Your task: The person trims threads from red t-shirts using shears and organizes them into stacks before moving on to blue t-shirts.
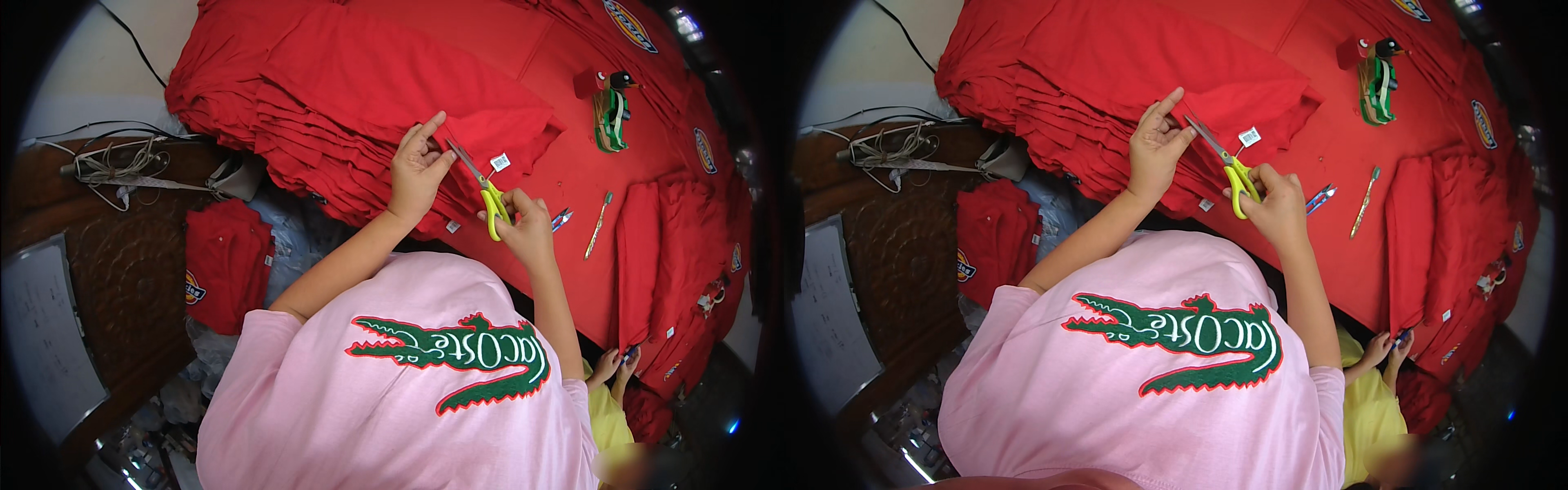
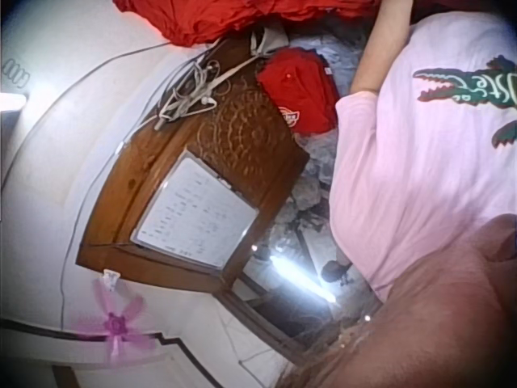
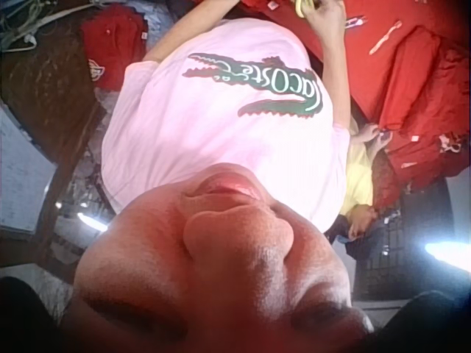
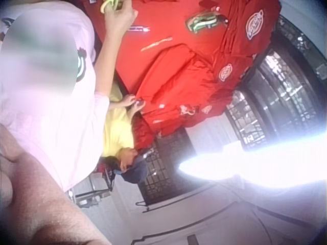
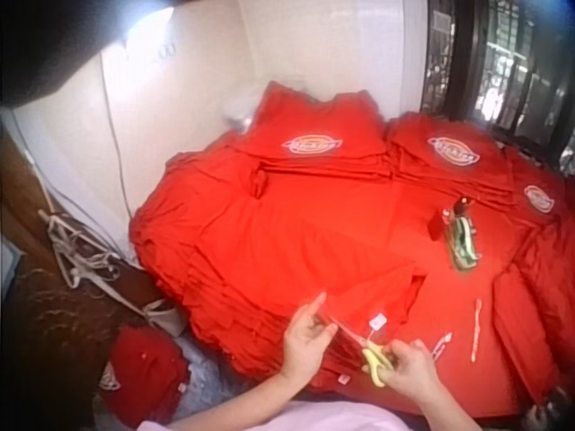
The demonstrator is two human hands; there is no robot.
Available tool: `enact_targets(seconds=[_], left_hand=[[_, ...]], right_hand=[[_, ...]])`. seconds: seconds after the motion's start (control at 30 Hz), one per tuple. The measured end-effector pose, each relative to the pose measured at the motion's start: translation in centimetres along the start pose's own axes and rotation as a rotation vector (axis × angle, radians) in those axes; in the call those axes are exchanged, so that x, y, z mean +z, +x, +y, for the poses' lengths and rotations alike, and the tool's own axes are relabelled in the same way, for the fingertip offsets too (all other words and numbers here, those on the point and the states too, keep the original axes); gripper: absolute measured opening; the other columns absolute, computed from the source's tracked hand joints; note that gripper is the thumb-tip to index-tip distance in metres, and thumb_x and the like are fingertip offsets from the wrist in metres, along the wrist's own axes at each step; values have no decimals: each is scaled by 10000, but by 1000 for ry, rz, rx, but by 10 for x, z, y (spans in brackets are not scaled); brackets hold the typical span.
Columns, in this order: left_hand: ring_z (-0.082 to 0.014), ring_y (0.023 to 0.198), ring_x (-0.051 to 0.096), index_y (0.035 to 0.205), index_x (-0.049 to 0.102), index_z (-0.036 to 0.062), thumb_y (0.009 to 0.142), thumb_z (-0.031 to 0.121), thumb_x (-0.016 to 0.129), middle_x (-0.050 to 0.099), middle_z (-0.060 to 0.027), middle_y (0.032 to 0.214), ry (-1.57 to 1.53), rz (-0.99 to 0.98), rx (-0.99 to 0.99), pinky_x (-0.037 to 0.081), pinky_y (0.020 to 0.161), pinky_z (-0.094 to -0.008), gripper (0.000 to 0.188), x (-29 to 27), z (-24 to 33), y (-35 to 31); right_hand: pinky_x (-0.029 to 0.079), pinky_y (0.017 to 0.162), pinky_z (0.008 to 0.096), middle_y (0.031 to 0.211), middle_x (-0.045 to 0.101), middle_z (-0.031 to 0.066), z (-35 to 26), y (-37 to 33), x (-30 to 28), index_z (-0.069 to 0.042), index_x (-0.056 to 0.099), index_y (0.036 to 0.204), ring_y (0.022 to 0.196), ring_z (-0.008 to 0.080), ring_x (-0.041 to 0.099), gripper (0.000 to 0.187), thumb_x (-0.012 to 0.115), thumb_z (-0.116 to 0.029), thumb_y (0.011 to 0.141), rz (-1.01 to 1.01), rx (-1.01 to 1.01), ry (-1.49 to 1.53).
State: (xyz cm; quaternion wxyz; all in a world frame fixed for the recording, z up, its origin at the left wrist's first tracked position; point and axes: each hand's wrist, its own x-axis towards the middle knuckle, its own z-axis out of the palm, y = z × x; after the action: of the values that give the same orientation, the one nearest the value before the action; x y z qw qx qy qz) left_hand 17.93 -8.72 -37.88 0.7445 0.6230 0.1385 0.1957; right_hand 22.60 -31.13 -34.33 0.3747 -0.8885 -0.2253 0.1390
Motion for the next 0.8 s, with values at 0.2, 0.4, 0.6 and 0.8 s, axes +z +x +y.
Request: enact_targets(seconds=[0.2,0.4,0.6,0.8], left_hand=[[-66,1013,580,1643,350,48,868,-217,674,444,-10,1303,-18,-67,0,566,907,-225,881,3,14,-9],[-72,1024,587,1636,363,38,875,-210,683,452,-15,1295,16,-66,24,564,931,-228,862,1,11,-11],[-91,1069,603,1618,389,26,896,-187,676,465,-26,1359,92,-10,67,557,958,-244,806,-12,-8,-2],[-107,1119,599,1640,337,41,871,-228,651,438,-41,1404,-16,3,34,560,969,-250,873,-7,10,-6]], right_hand=[[420,799,358,714,679,48,-6,11,1,-67,698,934,649,215,596,314,881,-224,733,5,-97,-74],[420,761,350,679,659,38,1,9,3,-61,699,887,613,209,540,309,915,-226,739,-33,-13,-63],[402,788,360,720,634,15,1,8,5,-68,680,879,713,186,484,365,939,-294,757,-120,29,28],[426,757,369,661,632,60,-12,22,8,-48,699,869,596,226,518,366,942,-268,706,5,-121,-48]])
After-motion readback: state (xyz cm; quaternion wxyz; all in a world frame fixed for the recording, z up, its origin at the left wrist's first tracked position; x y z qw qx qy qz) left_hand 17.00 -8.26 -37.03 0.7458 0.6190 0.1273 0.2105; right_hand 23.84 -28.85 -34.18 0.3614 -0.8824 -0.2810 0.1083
